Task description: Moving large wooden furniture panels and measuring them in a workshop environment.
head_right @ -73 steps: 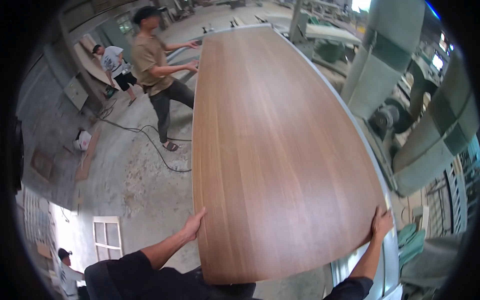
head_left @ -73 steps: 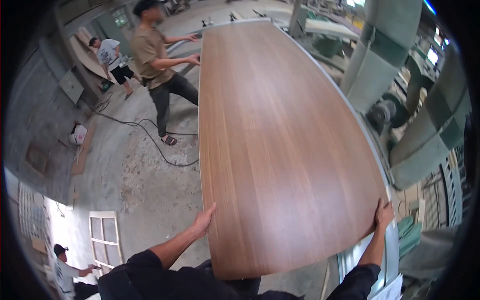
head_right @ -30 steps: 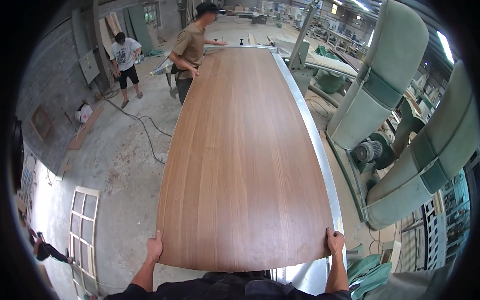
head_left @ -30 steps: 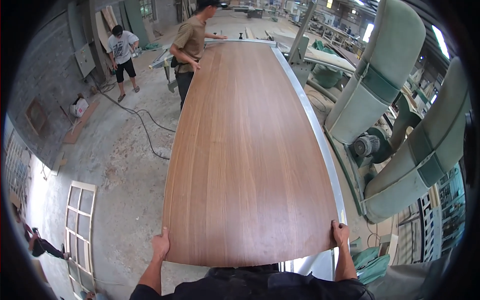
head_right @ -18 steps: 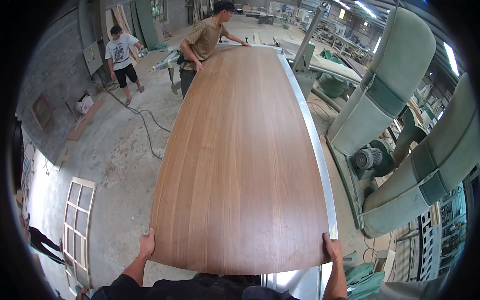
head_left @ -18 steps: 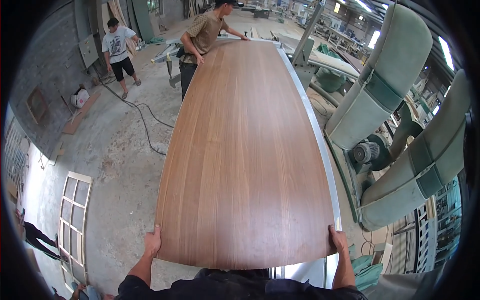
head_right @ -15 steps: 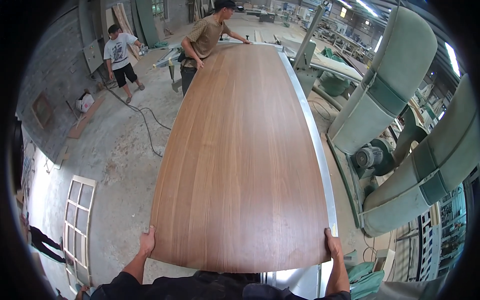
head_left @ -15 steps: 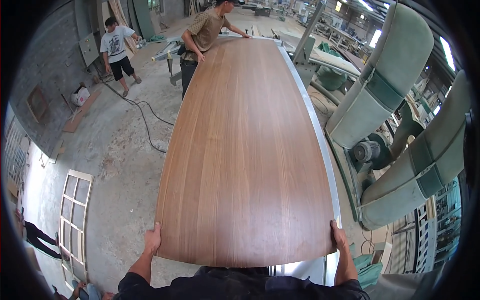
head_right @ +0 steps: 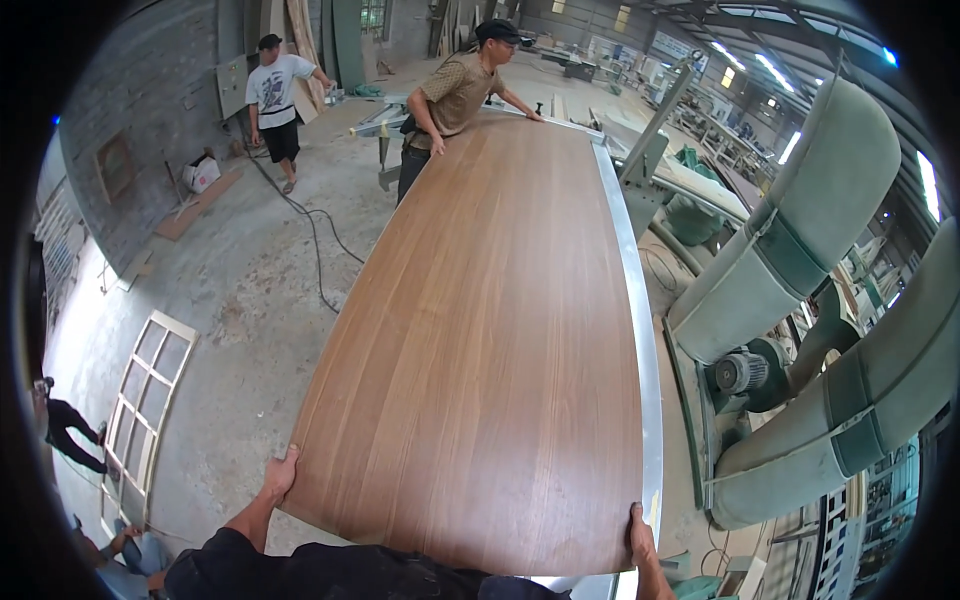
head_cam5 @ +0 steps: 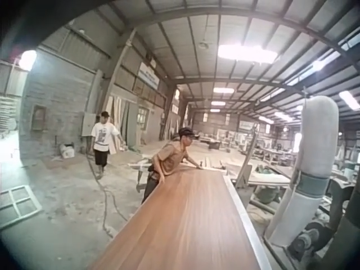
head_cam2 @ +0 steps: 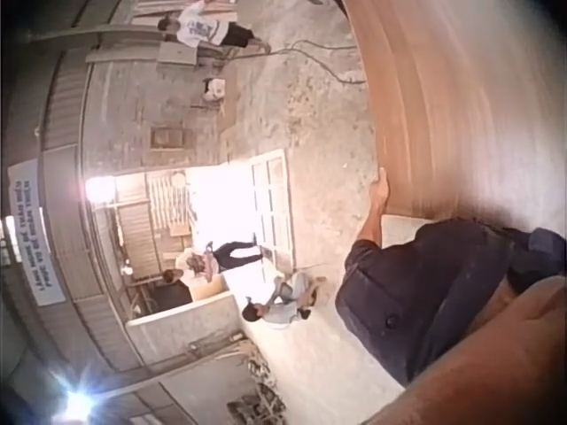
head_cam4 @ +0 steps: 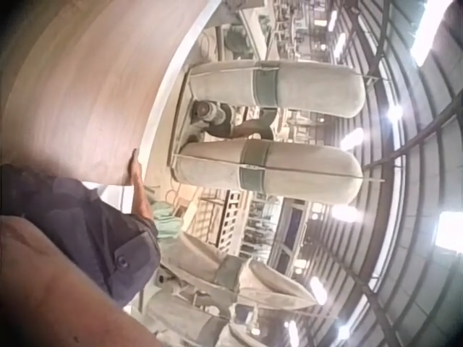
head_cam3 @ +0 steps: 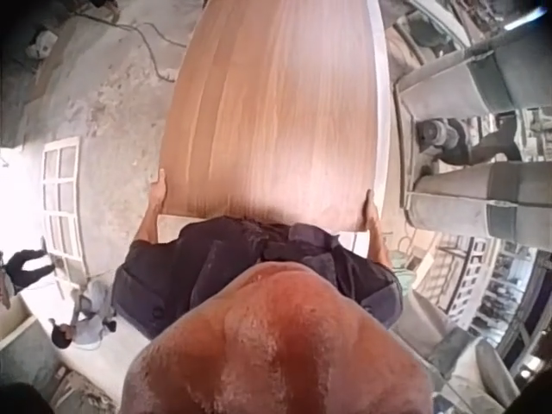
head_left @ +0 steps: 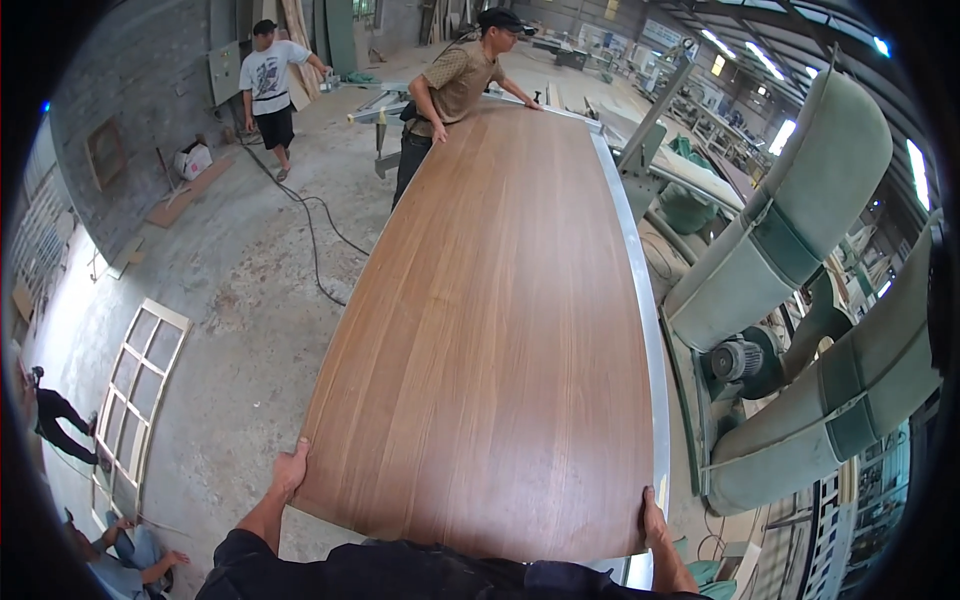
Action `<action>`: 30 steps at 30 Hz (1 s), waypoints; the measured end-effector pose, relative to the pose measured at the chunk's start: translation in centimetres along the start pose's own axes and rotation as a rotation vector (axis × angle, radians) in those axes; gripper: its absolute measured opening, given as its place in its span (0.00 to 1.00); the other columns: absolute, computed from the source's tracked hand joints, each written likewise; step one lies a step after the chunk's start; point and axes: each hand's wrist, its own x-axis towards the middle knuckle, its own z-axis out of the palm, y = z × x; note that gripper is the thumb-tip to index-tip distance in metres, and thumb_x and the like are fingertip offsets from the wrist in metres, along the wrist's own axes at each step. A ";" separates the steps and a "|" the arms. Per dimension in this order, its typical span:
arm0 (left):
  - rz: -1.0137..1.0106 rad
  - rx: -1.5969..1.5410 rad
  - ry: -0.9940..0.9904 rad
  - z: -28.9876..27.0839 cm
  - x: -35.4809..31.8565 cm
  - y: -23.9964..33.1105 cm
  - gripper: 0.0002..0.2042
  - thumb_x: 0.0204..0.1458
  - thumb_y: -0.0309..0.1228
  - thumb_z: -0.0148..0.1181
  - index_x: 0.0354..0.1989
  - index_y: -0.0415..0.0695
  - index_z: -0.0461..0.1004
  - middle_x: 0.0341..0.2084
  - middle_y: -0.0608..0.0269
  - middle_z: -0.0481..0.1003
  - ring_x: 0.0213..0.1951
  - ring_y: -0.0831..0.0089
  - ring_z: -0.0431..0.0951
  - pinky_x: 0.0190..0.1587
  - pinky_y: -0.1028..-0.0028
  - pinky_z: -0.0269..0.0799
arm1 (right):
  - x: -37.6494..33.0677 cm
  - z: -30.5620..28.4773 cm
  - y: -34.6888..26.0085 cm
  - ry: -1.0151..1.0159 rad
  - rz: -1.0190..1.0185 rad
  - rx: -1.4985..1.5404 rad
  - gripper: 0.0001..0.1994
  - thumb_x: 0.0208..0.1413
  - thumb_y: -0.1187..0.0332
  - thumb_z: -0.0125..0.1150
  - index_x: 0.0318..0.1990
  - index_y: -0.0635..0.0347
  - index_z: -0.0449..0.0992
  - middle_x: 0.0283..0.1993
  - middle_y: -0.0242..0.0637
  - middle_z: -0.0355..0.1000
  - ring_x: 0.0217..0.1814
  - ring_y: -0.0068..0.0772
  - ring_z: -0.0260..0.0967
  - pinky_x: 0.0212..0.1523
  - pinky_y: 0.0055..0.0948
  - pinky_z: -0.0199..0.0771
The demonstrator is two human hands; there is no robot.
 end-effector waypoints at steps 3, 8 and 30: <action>-0.027 0.043 -0.030 -2.0 -1.7 1.4 0.47 0.50 0.67 0.51 0.39 0.17 0.74 0.36 0.23 0.76 0.48 0.42 0.79 0.49 0.58 0.72 | -1.3 -0.2 0.2 -0.005 -0.002 0.013 0.47 0.60 0.30 0.39 0.71 0.67 0.54 0.71 0.52 0.56 0.73 0.46 0.53 0.71 0.44 0.49; 0.010 0.079 0.021 -4.0 -2.5 1.3 0.48 0.50 0.67 0.52 0.39 0.16 0.74 0.36 0.22 0.75 0.49 0.41 0.78 0.50 0.58 0.73 | -3.3 1.2 -0.3 -0.029 -0.055 0.051 0.47 0.60 0.30 0.37 0.71 0.66 0.53 0.72 0.49 0.54 0.73 0.46 0.51 0.71 0.44 0.47; 0.022 0.019 0.067 -4.3 -1.4 -2.1 0.45 0.51 0.65 0.53 0.41 0.20 0.75 0.41 0.24 0.75 0.53 0.42 0.75 0.55 0.59 0.69 | -6.0 3.5 1.7 0.100 -0.025 -0.008 0.53 0.56 0.28 0.42 0.64 0.82 0.58 0.66 0.58 0.61 0.66 0.55 0.60 0.63 0.50 0.60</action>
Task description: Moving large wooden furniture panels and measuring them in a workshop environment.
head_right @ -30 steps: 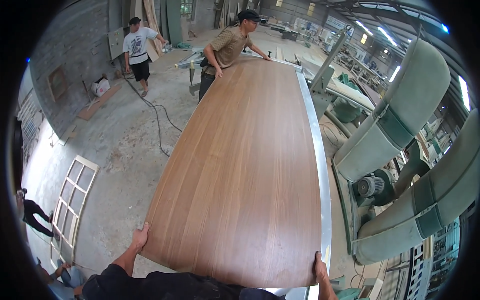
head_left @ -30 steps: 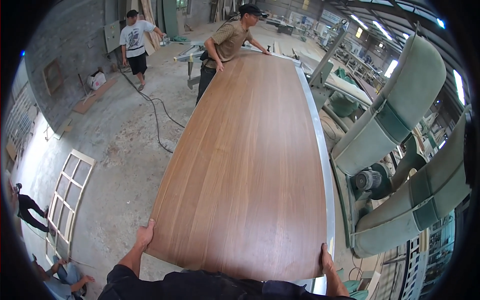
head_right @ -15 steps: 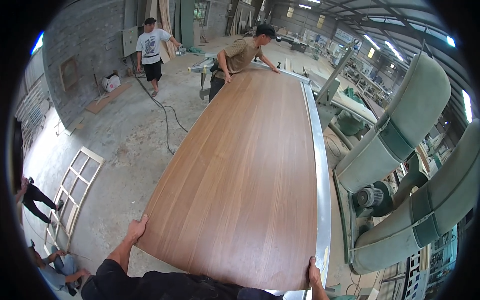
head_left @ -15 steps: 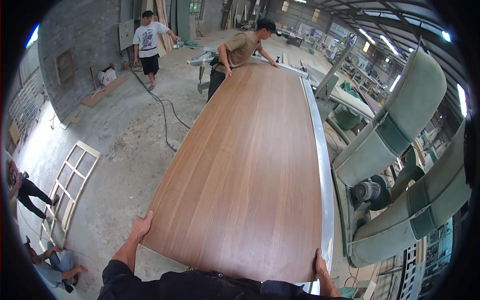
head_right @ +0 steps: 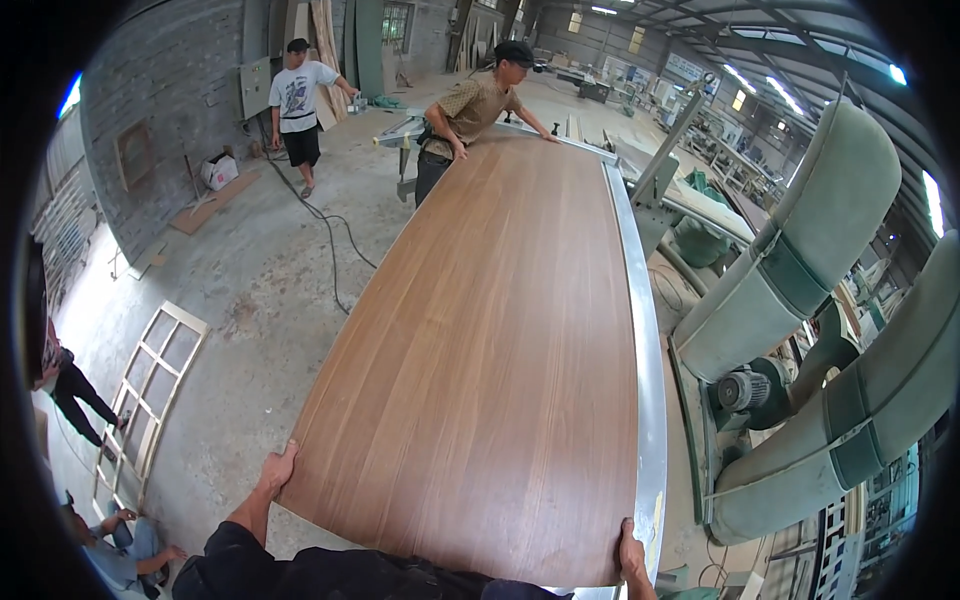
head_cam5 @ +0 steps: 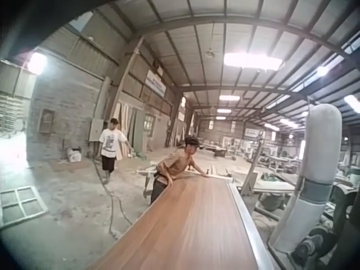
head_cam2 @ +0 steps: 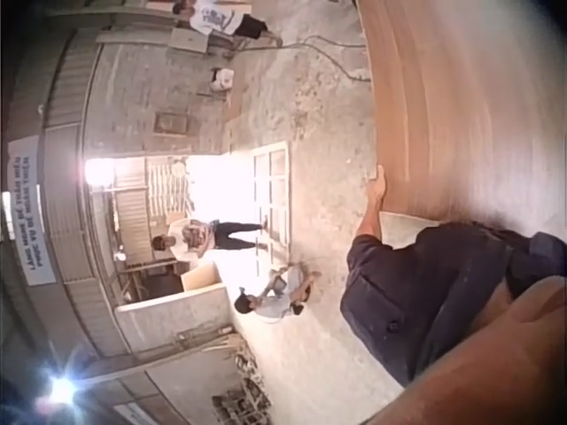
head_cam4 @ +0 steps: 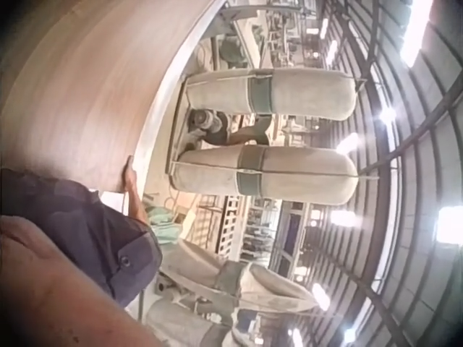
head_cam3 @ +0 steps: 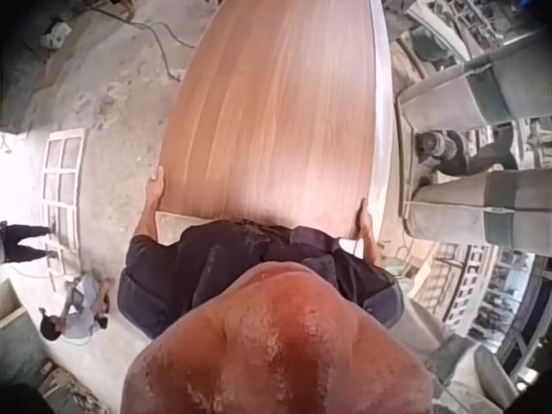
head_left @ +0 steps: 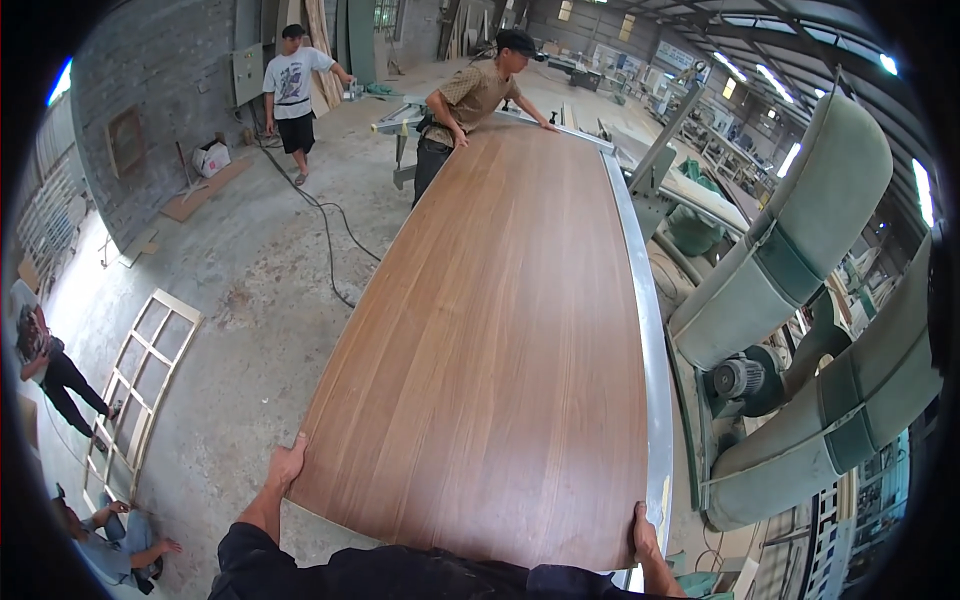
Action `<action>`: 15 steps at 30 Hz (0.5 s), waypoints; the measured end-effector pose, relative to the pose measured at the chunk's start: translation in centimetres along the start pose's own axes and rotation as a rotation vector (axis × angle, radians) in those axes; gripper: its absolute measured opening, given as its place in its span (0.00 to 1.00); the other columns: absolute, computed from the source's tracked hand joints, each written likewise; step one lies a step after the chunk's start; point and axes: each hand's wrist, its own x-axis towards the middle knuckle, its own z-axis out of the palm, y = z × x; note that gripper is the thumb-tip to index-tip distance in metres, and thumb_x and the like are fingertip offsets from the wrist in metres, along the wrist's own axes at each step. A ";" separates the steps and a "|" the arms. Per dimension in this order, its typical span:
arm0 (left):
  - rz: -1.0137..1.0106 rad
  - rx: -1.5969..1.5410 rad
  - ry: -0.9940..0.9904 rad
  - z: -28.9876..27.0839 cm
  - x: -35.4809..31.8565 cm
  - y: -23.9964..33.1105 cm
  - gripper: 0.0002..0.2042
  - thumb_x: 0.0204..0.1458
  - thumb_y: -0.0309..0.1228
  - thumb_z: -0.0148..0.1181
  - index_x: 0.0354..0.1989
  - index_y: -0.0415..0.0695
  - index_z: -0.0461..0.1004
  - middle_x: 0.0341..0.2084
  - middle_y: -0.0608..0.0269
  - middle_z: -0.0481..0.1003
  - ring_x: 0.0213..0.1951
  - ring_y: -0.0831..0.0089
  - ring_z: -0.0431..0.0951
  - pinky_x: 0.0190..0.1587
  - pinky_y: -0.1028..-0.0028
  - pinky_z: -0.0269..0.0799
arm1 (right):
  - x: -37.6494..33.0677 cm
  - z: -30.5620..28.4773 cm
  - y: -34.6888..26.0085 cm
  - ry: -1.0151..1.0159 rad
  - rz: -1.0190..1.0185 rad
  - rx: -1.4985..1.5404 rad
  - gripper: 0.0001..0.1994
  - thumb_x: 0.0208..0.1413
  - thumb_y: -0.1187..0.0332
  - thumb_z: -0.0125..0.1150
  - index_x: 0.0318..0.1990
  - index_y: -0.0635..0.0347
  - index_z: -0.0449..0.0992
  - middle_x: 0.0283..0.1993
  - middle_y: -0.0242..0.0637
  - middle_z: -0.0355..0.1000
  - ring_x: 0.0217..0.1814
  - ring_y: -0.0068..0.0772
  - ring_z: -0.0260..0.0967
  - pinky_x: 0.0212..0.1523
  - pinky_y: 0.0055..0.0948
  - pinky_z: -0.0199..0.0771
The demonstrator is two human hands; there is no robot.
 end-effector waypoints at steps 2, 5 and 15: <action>-0.011 0.009 -0.021 0.1 -0.5 -0.6 0.45 0.51 0.66 0.53 0.39 0.19 0.75 0.39 0.23 0.75 0.52 0.42 0.76 0.54 0.59 0.70 | -0.3 -0.4 0.9 0.031 -0.015 -0.006 0.54 0.56 0.27 0.42 0.64 0.83 0.58 0.64 0.58 0.63 0.64 0.53 0.62 0.62 0.47 0.61; -0.026 0.010 -0.050 -0.3 -0.5 -2.0 0.45 0.51 0.66 0.52 0.37 0.19 0.75 0.36 0.23 0.75 0.49 0.42 0.78 0.51 0.58 0.71 | -1.0 -0.7 1.4 0.056 -0.050 -0.026 0.55 0.55 0.27 0.42 0.62 0.85 0.60 0.61 0.58 0.65 0.61 0.49 0.64 0.61 0.42 0.63; 0.041 0.025 0.015 -3.5 -1.6 -8.7 0.48 0.49 0.69 0.51 0.33 0.18 0.75 0.31 0.22 0.75 0.43 0.40 0.80 0.45 0.57 0.72 | -7.4 -0.5 3.6 -0.018 0.001 -0.077 0.52 0.56 0.26 0.37 0.70 0.69 0.53 0.73 0.54 0.52 0.74 0.52 0.49 0.71 0.51 0.46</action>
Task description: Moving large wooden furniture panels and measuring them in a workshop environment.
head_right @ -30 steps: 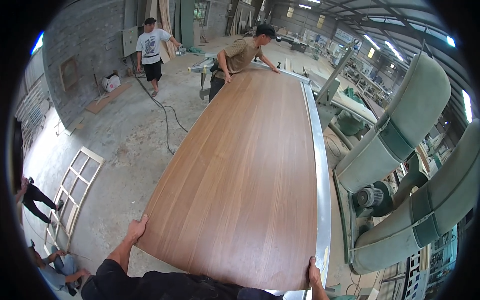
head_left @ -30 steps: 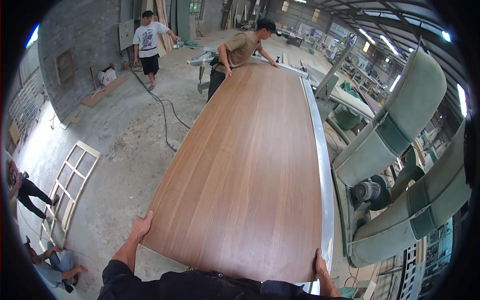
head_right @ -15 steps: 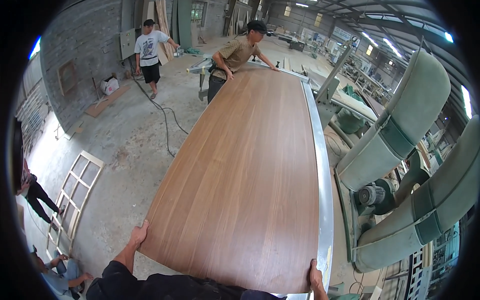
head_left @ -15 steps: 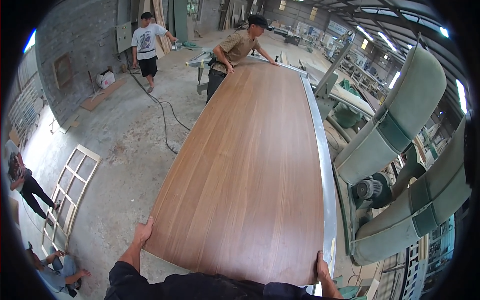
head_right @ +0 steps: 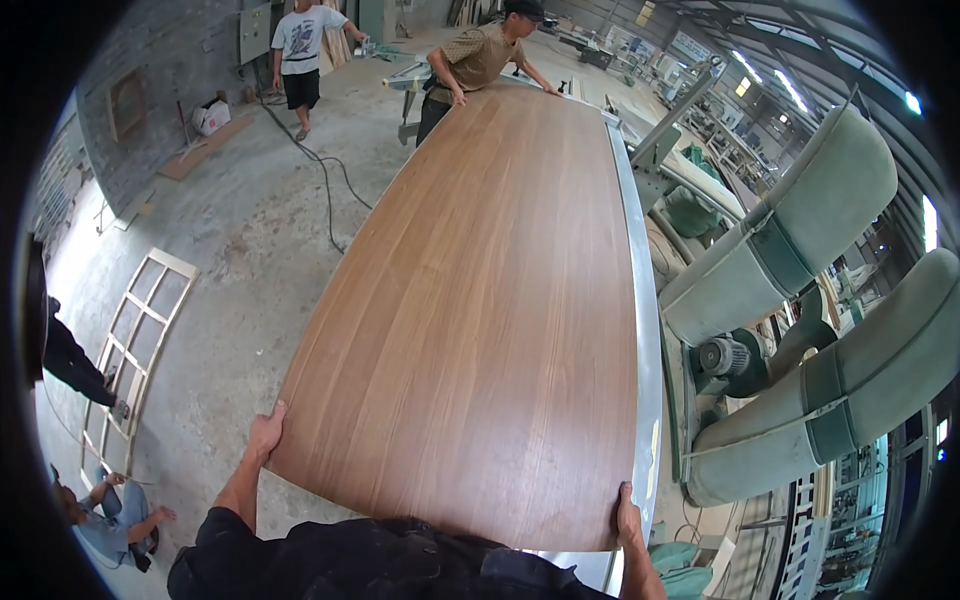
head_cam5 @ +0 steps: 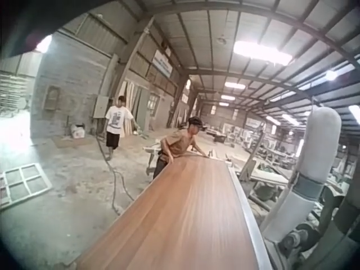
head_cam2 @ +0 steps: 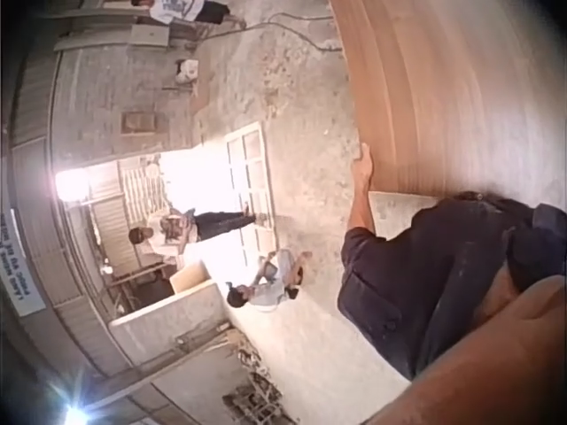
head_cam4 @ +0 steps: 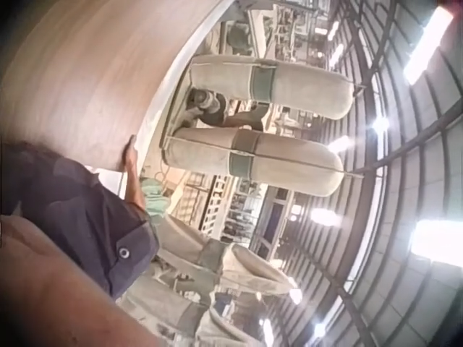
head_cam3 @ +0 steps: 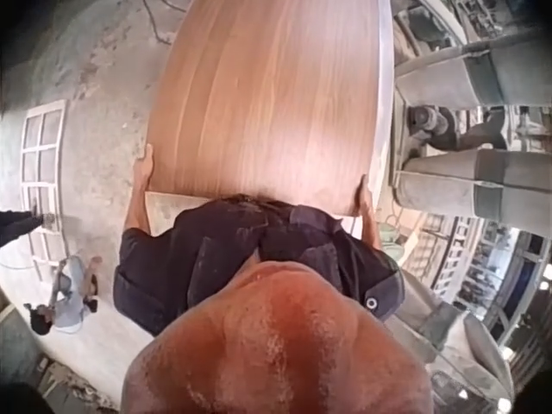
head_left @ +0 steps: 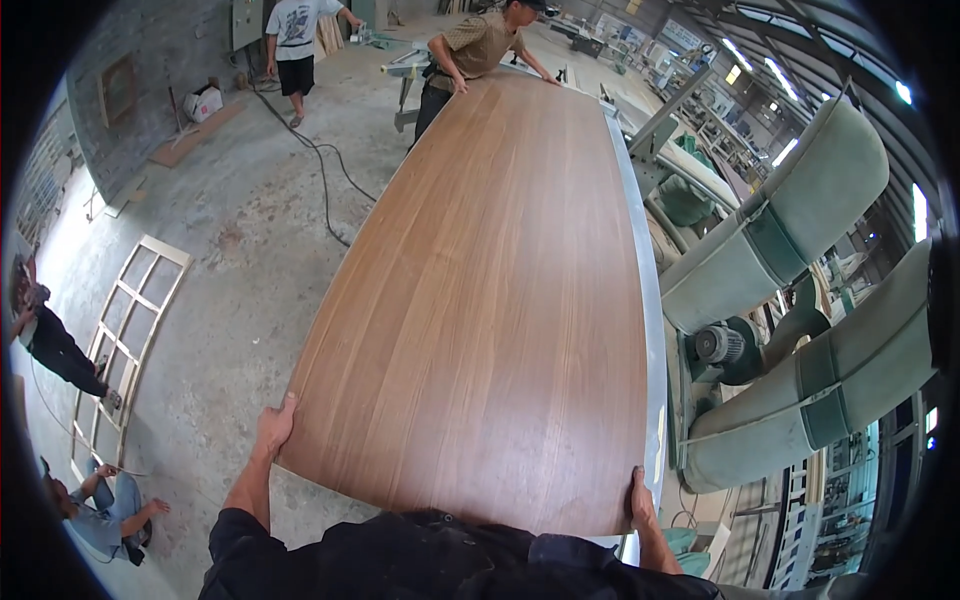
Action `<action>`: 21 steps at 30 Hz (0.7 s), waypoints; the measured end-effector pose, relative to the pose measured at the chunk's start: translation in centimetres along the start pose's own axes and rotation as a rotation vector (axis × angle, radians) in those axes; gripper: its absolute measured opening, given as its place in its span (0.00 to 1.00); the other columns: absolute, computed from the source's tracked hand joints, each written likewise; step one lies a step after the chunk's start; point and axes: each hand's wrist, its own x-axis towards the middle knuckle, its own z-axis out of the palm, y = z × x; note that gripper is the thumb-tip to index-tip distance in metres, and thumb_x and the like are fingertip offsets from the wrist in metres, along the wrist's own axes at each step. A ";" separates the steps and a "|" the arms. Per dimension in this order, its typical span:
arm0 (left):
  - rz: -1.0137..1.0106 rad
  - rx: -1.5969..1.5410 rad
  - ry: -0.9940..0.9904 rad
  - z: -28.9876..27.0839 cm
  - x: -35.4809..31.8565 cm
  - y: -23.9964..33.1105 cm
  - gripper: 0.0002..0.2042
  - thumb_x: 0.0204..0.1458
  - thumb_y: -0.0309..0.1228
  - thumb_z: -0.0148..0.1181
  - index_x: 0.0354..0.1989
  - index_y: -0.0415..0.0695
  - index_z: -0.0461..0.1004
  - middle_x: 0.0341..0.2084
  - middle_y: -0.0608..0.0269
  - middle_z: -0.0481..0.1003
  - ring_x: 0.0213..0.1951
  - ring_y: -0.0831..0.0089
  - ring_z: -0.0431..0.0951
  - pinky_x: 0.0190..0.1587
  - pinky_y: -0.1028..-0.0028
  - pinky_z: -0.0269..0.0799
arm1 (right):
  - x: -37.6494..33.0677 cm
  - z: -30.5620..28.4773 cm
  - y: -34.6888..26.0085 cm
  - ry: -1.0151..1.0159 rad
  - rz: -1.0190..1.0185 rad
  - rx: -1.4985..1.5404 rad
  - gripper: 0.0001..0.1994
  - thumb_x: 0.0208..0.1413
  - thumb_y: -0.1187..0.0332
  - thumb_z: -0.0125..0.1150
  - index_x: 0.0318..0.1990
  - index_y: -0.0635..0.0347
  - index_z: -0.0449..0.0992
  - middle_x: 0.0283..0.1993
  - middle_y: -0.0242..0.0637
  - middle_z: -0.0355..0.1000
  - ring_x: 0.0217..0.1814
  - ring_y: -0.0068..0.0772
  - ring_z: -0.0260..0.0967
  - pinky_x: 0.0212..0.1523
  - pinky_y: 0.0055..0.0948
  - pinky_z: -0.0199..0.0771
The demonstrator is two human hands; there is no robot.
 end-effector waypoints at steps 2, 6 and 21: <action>-0.012 0.008 -0.029 -0.9 -0.9 -0.9 0.48 0.49 0.69 0.51 0.32 0.18 0.75 0.31 0.23 0.75 0.43 0.40 0.80 0.45 0.56 0.72 | -1.4 0.0 1.4 0.000 0.023 -0.004 0.52 0.55 0.25 0.37 0.71 0.67 0.52 0.74 0.54 0.51 0.75 0.53 0.47 0.71 0.54 0.45; -0.071 -0.026 -0.100 -3.6 -4.0 -3.0 0.47 0.49 0.69 0.51 0.32 0.18 0.75 0.30 0.24 0.75 0.43 0.40 0.80 0.45 0.56 0.72 | -3.7 0.0 3.8 0.023 0.023 0.012 0.54 0.55 0.25 0.39 0.70 0.71 0.51 0.72 0.56 0.52 0.74 0.54 0.49 0.69 0.54 0.47; -0.157 0.018 0.024 -10.1 -15.3 -9.0 0.47 0.51 0.67 0.51 0.43 0.18 0.74 0.40 0.24 0.75 0.52 0.47 0.77 0.53 0.61 0.69 | -6.1 0.0 9.9 0.000 -0.060 -0.055 0.53 0.56 0.28 0.43 0.63 0.82 0.60 0.63 0.60 0.64 0.66 0.48 0.61 0.65 0.39 0.58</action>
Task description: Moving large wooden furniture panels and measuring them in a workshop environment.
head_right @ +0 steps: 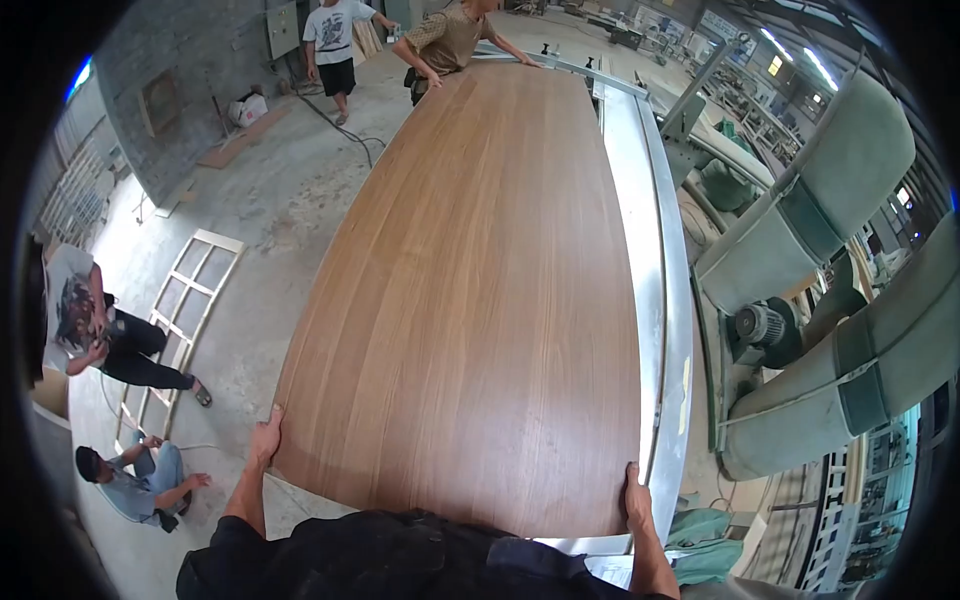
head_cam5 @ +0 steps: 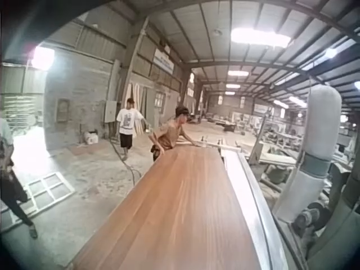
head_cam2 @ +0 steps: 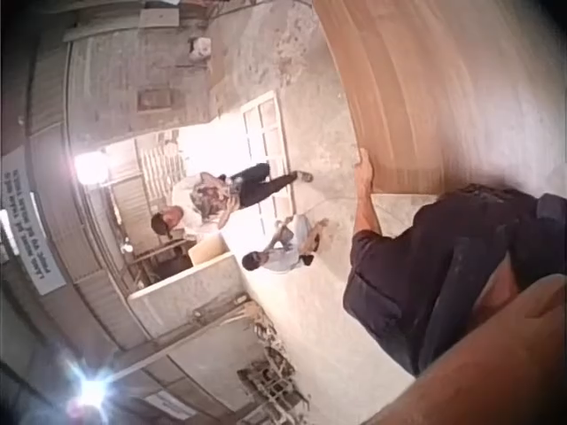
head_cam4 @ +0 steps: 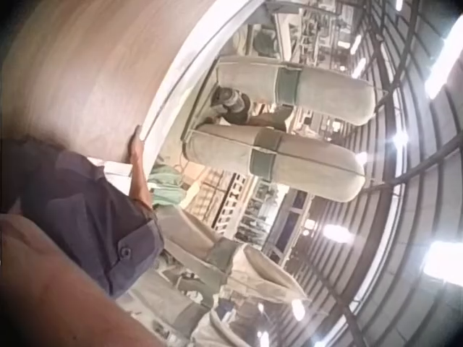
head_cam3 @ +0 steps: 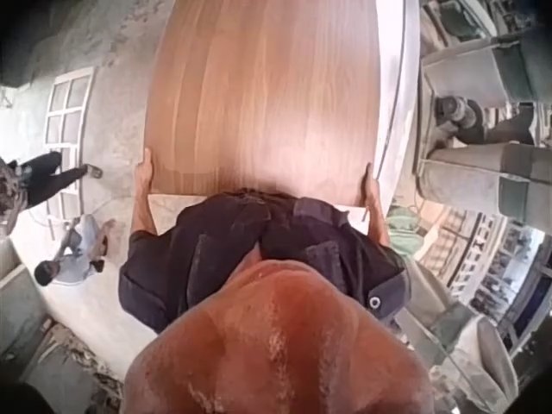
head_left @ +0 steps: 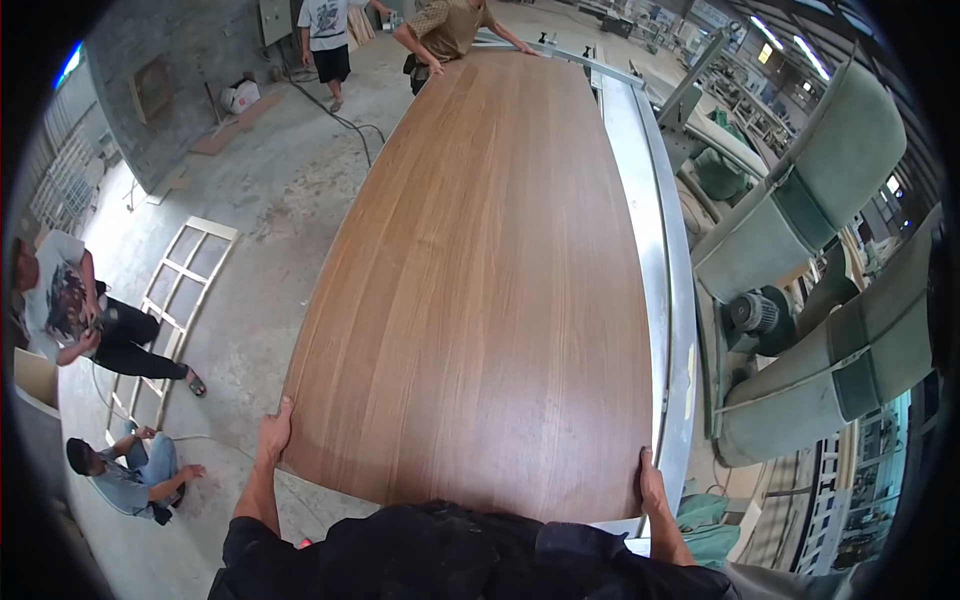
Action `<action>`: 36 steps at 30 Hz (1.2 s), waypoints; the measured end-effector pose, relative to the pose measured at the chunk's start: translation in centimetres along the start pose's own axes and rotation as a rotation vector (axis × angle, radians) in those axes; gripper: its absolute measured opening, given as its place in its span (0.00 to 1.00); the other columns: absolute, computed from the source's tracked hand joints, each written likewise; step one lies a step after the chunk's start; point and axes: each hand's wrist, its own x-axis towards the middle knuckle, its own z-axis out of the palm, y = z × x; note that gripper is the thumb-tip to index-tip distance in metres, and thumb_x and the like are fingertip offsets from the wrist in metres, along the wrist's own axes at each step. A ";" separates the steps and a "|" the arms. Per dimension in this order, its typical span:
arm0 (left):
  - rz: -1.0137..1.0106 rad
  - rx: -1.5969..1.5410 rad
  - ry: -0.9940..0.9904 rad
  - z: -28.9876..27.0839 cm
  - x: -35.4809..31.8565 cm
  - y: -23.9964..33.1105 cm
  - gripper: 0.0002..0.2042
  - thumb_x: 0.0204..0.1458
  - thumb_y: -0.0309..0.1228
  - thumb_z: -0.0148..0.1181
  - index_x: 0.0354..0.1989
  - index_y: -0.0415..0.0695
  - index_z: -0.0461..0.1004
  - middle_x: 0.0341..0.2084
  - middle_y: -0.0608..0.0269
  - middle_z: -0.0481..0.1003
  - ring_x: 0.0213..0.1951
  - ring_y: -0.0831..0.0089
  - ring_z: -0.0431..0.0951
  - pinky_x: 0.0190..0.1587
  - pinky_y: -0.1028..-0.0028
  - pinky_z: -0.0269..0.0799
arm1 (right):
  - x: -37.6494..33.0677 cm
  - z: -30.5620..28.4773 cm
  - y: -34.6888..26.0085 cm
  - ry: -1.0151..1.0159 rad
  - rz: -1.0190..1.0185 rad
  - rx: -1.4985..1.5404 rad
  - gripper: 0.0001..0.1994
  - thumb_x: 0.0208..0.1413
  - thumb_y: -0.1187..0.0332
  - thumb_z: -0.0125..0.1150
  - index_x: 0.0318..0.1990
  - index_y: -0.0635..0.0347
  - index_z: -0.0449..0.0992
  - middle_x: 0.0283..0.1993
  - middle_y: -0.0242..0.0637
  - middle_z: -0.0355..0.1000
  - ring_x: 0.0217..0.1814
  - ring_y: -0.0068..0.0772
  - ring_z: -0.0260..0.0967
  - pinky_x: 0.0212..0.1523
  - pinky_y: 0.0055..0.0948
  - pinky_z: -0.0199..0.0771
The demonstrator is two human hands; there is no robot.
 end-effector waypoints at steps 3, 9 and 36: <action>0.092 -0.091 0.025 -1.0 3.2 -4.5 0.48 0.51 0.67 0.51 0.44 0.17 0.73 0.42 0.23 0.74 0.53 0.43 0.76 0.54 0.60 0.69 | 0.2 1.5 0.6 -0.091 -0.049 0.011 0.54 0.55 0.26 0.42 0.66 0.80 0.57 0.66 0.60 0.62 0.69 0.51 0.58 0.67 0.43 0.56; 0.176 -0.091 0.074 -1.6 2.0 -8.6 0.47 0.53 0.66 0.49 0.46 0.18 0.72 0.44 0.22 0.73 0.57 0.40 0.72 0.58 0.60 0.65 | -5.2 2.8 -1.1 0.035 -0.058 -0.103 0.53 0.55 0.28 0.43 0.59 0.86 0.63 0.61 0.65 0.65 0.64 0.58 0.64 0.64 0.41 0.60; -0.062 -0.125 0.130 -1.9 -5.8 -15.9 0.48 0.53 0.66 0.50 0.50 0.17 0.69 0.47 0.22 0.72 0.58 0.42 0.72 0.58 0.62 0.65 | -1.1 3.4 -3.3 -0.066 -0.148 -0.250 0.53 0.54 0.27 0.43 0.55 0.86 0.68 0.54 0.68 0.70 0.58 0.59 0.69 0.58 0.46 0.66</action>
